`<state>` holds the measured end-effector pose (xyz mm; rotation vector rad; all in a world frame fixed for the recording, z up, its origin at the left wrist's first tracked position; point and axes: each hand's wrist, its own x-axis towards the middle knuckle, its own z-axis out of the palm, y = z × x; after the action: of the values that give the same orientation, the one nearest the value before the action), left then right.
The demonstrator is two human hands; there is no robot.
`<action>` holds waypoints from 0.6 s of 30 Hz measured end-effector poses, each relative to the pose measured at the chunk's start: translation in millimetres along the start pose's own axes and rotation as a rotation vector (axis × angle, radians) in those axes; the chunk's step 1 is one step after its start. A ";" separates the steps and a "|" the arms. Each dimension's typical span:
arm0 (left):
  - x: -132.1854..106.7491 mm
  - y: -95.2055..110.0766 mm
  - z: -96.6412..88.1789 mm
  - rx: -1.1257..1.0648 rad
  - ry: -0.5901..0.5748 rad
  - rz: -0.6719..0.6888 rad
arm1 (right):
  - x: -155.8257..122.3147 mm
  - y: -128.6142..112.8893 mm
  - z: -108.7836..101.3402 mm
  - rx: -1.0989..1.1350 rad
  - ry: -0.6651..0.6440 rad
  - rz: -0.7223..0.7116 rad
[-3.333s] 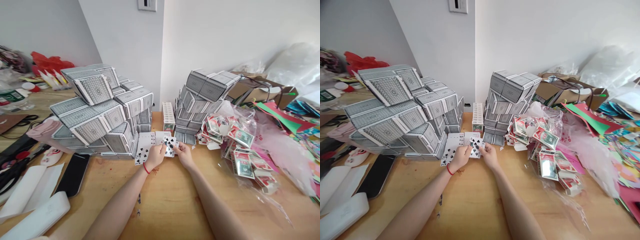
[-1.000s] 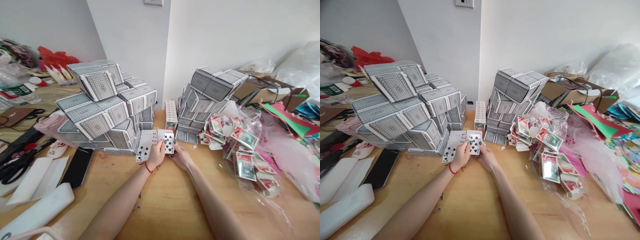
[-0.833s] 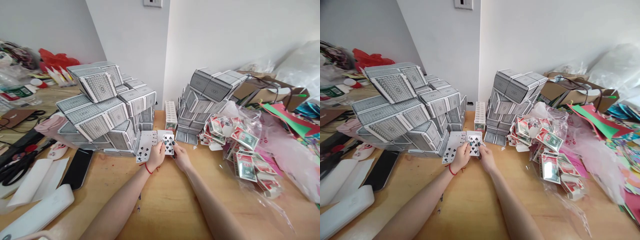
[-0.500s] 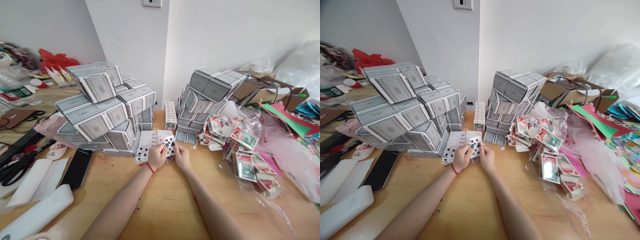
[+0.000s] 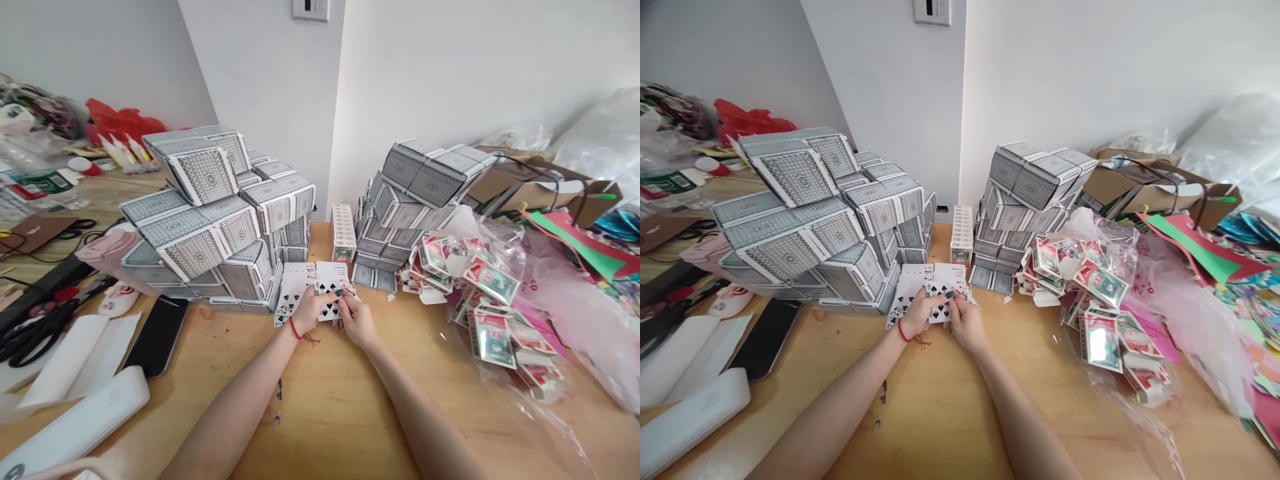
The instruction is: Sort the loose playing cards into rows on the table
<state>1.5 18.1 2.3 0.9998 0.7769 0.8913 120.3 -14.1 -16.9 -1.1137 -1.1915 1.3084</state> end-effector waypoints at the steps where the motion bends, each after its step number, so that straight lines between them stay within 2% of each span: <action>1: -0.2 0.5 -0.6 0.000 0.000 -0.002 | -0.2 0.4 0.4 -0.046 -0.015 -0.024; 8: 0.9 -0.6 -1.2 -0.039 0.064 0.037 | -1.8 -2.8 4.0 -0.258 -0.079 -0.188; 13: 4.0 -4.8 1.6 -0.080 0.149 0.100 | -2.1 0.8 4.2 -0.404 -0.025 -0.249; 18: 3.6 -6.4 3.3 -0.057 0.175 0.105 | -3.7 3.9 6.1 -0.312 0.022 -0.237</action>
<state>7.6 18.4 -3.0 0.9275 0.8468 1.0964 114.2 -18.3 -20.2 -1.1600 -1.4969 0.9492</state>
